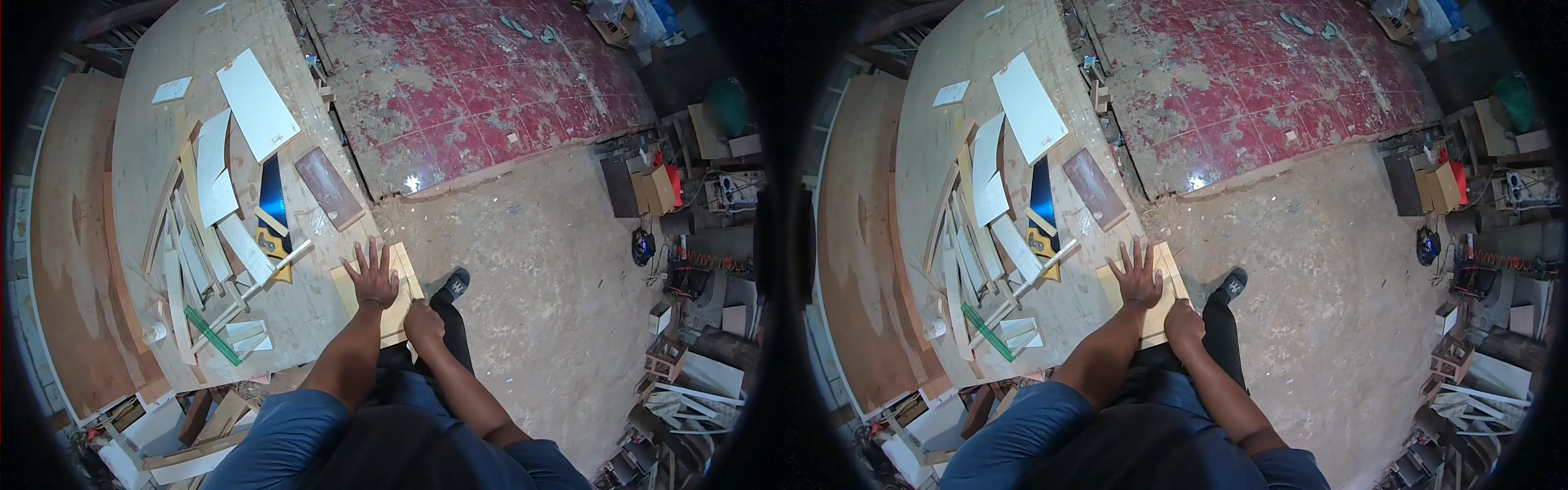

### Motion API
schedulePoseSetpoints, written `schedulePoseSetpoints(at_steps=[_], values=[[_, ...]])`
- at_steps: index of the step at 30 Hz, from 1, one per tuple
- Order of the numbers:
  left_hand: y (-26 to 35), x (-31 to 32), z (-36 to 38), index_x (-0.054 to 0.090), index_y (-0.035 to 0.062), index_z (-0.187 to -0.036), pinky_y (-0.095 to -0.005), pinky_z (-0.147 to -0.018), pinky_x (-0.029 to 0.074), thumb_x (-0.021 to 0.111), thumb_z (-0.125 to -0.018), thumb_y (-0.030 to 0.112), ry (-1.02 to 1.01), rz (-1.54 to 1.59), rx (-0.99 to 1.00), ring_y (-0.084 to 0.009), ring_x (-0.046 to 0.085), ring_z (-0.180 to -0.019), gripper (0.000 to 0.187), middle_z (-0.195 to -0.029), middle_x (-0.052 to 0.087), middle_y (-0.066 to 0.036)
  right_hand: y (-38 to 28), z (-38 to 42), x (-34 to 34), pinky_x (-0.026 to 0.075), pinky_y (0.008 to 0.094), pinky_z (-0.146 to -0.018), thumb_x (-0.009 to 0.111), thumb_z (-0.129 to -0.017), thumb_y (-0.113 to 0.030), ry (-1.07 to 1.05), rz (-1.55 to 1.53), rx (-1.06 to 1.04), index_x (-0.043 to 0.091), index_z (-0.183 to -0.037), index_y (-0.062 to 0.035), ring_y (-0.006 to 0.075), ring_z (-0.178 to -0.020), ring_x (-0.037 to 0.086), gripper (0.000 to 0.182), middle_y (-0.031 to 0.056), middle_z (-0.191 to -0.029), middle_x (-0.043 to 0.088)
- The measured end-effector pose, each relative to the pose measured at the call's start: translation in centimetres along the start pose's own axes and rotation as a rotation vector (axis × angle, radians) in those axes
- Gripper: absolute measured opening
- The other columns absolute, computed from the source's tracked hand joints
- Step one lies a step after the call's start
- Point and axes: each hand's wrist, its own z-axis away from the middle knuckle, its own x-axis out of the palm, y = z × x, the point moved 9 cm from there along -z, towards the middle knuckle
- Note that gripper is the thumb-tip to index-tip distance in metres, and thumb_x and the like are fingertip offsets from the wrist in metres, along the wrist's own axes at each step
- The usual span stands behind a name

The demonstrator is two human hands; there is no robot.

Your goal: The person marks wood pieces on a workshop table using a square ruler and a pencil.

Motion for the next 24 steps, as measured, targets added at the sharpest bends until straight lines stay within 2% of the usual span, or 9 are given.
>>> schedulePoseSetpoints(at_steps=[5,9,14,16,20,24], values=[[0.1,0.1,0.1,0.029,0.0186,-0.153,-0.0759,-0.108,-0.003,0.051,-0.088,0.043,0.011,0.014,0.009,-0.0443,0.003,-0.148,0.073,-0.164,0.009,-0.012,-1.5,-3.3,0.6,0.056,0.0475,-0.085,0.044,-0.096,-0.02,0.05,0.049,-0.067,0.058,-0.115,0.0034,0.0394,-0.103,0.068,0.033,0.0264,-0.112,0.067],[0.2,-0.3,0.0,0.029,0.0185,-0.153,-0.0756,-0.109,-0.003,0.051,-0.088,0.042,0.033,0.023,0.01,-0.0444,0.002,-0.148,0.073,-0.164,0.008,-0.012,1.3,1.0,-0.1,0.054,0.0474,-0.087,0.042,-0.097,-0.021,0.022,-0.012,-0.032,0.056,-0.115,0.0034,0.042,-0.104,0.066,0.033,0.0279,-0.109,0.067],[0.1,-0.5,0.2,0.026,0.0189,-0.154,-0.0752,-0.109,-0.002,0.051,-0.088,0.04,0.011,0.039,0.001,-0.0442,0.003,-0.149,0.073,-0.164,0.007,-0.011,3.8,8.4,-1.4,0.056,0.0515,-0.081,0.041,-0.1,-0.025,0.004,0.084,-0.039,0.054,-0.108,0.0023,0.0439,-0.093,0.068,0.031,0.0289,-0.097,0.068],[0.1,-0.5,0.2,0.025,0.0192,-0.154,-0.0752,-0.109,-0.002,0.05,-0.088,0.04,0.023,0.029,0.007,-0.044,0.002,-0.149,0.074,-0.164,0.007,-0.011,4.2,10.6,-3.4,0.055,0.0516,-0.082,0.04,-0.099,-0.023,-0.006,0.098,-0.036,0.054,-0.108,0.0027,0.0437,-0.095,0.068,0.031,0.0293,-0.098,0.068],[0.1,-0.6,0.3,0.025,0.0192,-0.154,-0.0753,-0.109,-0.002,0.05,-0.088,0.041,0.037,0.031,0.01,-0.0441,0.003,-0.149,0.074,-0.164,0.007,-0.011,4.6,11.3,-4.8,0.055,0.0512,-0.083,0.039,-0.098,-0.02,-0.006,0.145,-0.078,0.053,-0.111,0.0046,0.0428,-0.097,0.068,0.031,0.0296,-0.101,0.068],[0.0,-0.7,0.4,0.024,0.02,-0.155,-0.0754,-0.109,-0.001,0.05,-0.088,0.042,0.057,0.006,0.016,-0.0438,0.004,-0.148,0.075,-0.164,0.008,-0.011,4.6,10.1,-1.9,0.055,0.0507,-0.083,0.039,-0.097,-0.017,-0.001,0.157,-0.078,0.055,-0.112,0.005,0.0422,-0.098,0.068,0.031,0.0292,-0.102,0.068]])
